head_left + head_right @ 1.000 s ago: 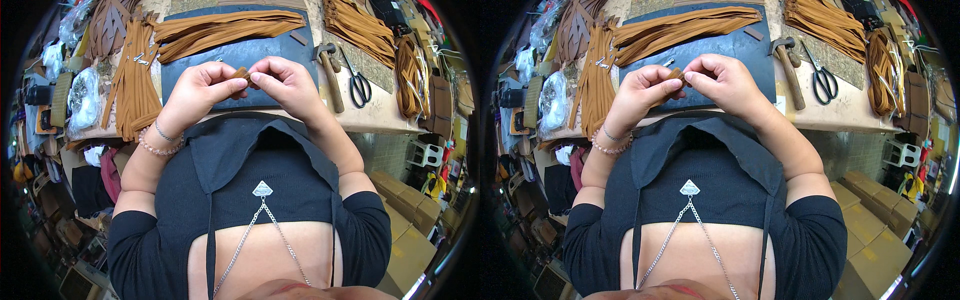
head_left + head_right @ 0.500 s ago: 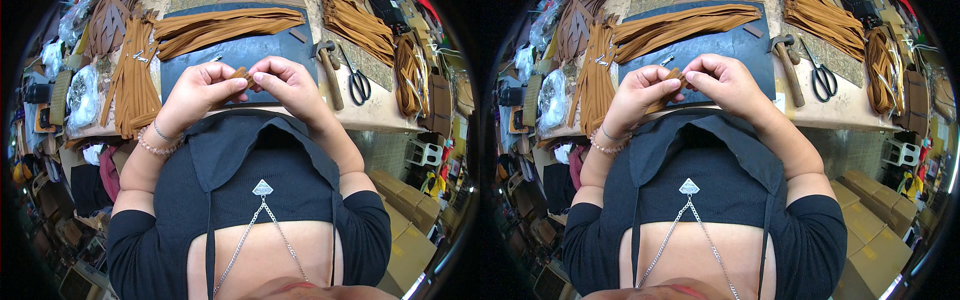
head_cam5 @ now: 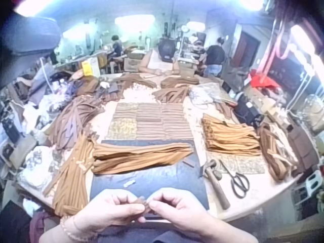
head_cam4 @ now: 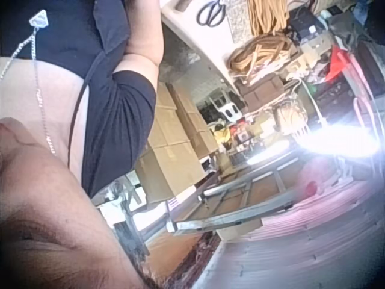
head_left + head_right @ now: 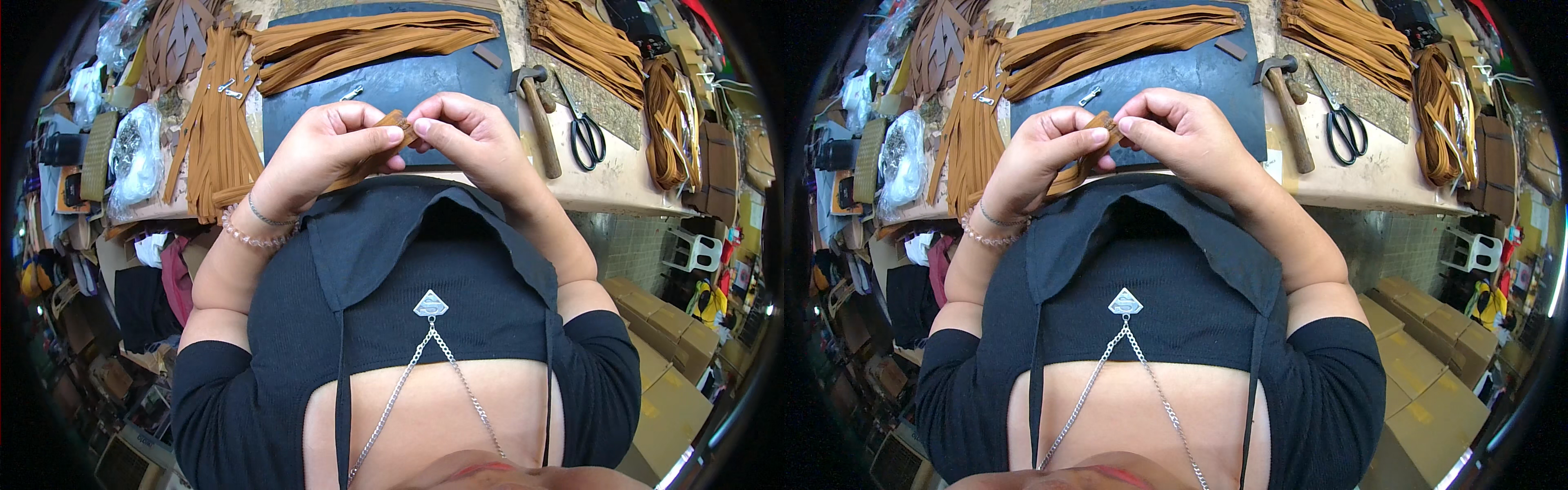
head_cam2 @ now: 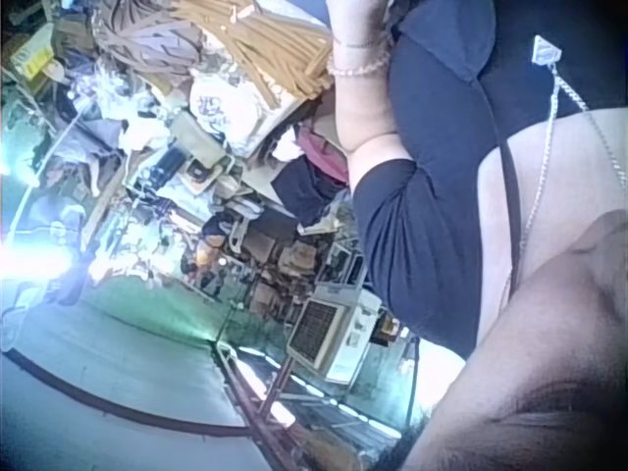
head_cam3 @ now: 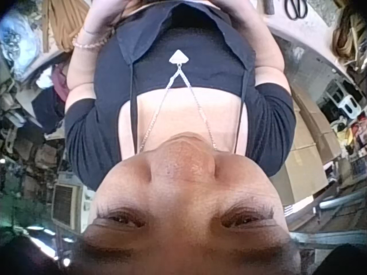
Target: The person assembles zippers for leather products by hand, sliding metal sliders onto leather strips and securing them one at a time.
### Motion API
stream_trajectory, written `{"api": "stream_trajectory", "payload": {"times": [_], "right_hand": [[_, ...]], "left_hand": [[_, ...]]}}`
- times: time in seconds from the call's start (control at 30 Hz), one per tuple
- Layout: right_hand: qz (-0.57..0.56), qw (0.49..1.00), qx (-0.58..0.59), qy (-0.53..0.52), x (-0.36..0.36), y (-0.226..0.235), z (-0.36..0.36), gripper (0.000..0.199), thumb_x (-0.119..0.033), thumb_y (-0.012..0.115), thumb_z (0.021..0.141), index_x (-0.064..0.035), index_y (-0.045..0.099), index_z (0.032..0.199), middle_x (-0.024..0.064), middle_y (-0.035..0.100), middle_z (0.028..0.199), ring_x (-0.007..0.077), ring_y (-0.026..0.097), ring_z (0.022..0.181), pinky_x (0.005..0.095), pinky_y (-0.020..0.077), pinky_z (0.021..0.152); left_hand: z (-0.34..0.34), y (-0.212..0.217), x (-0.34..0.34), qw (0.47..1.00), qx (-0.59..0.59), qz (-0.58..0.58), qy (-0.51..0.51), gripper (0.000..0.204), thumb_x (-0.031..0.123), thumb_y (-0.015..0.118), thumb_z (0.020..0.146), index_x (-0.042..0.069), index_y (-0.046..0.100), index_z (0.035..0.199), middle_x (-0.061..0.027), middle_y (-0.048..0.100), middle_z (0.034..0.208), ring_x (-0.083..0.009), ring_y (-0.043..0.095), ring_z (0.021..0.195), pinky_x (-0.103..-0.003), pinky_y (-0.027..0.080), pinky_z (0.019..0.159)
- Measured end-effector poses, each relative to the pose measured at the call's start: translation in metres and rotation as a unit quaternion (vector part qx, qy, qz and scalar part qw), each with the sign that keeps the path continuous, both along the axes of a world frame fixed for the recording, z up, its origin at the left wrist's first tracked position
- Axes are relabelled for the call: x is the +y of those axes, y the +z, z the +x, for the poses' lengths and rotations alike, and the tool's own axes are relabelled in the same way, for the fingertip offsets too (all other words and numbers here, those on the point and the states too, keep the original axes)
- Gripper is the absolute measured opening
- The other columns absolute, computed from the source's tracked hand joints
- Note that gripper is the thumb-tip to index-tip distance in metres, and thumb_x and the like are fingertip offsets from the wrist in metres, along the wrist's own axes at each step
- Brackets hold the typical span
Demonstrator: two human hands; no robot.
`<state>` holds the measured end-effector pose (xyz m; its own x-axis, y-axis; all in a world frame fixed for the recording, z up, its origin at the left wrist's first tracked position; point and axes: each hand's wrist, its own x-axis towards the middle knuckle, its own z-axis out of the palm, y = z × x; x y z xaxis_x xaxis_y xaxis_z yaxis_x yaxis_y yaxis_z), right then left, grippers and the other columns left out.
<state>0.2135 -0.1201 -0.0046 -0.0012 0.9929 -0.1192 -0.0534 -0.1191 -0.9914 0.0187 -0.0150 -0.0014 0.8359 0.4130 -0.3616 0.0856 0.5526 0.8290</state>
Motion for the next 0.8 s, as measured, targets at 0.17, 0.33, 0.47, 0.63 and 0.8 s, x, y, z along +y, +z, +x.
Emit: {"api": "stream_trajectory", "payload": {"times": [0.17, 0.33, 0.47, 0.63, 0.8], "right_hand": [[0.193, 0.940, -0.273, -0.068, 0.002, 0.009, -0.001, 0.011, -0.009, 0.069, 0.083, -0.0025, 0.067, 0.092, 0.0069, 0.065, 0.083, 0.0182, 0.063, 0.078, 0.0301, 0.0503, 0.072], [0.304, 0.862, -0.402, -0.050, 0.004, 0.014, 0.002, 0.012, -0.007, 0.070, 0.075, -0.0046, 0.066, 0.086, 0.0091, 0.063, 0.082, 0.0285, 0.061, 0.077, 0.0362, 0.0500, 0.070], [0.311, 0.846, -0.432, -0.043, 0.003, 0.015, 0.001, 0.012, -0.007, 0.069, 0.073, -0.0054, 0.064, 0.083, 0.0082, 0.061, 0.080, 0.0278, 0.059, 0.076, 0.0375, 0.0491, 0.069], [0.301, 0.843, -0.445, -0.026, 0.001, 0.021, 0.001, 0.011, -0.002, 0.070, 0.073, -0.0028, 0.066, 0.083, 0.0094, 0.062, 0.079, 0.0266, 0.060, 0.075, 0.0351, 0.0485, 0.068], [0.294, 0.850, -0.438, 0.005, 0.001, 0.022, 0.004, 0.011, -0.001, 0.070, 0.073, -0.0031, 0.065, 0.083, 0.0084, 0.061, 0.079, 0.0261, 0.060, 0.074, 0.0352, 0.0485, 0.067]], "left_hand": [[-0.001, 0.001, 0.003, 1.000, 0.013, 0.007, -0.018, 0.012, 0.014, 0.066, 0.094, 0.002, 0.066, 0.097, -0.0024, 0.068, 0.085, -0.0098, 0.067, 0.076, -0.024, 0.053, 0.072], [-0.001, -0.001, 0.002, 1.000, 0.022, 0.013, -0.015, 0.012, 0.013, 0.065, 0.094, 0.003, 0.066, 0.098, -0.0010, 0.067, 0.086, -0.0077, 0.065, 0.074, -0.022, 0.052, 0.070], [0.000, 0.001, 0.001, 0.999, 0.029, 0.003, -0.016, 0.012, 0.013, 0.066, 0.094, 0.002, 0.066, 0.098, -0.0006, 0.066, 0.086, -0.0073, 0.064, 0.074, -0.022, 0.052, 0.070], [-0.001, -0.001, 0.001, 0.999, 0.035, 0.020, -0.021, 0.013, 0.014, 0.066, 0.093, 0.002, 0.066, 0.099, -0.0006, 0.067, 0.087, -0.0067, 0.064, 0.074, -0.021, 0.052, 0.070], [-0.001, 0.001, -0.003, 0.998, 0.036, 0.042, -0.014, 0.015, 0.018, 0.069, 0.093, 0.003, 0.068, 0.097, -0.0025, 0.069, 0.081, -0.0049, 0.062, 0.070, -0.017, 0.047, 0.063]]}}
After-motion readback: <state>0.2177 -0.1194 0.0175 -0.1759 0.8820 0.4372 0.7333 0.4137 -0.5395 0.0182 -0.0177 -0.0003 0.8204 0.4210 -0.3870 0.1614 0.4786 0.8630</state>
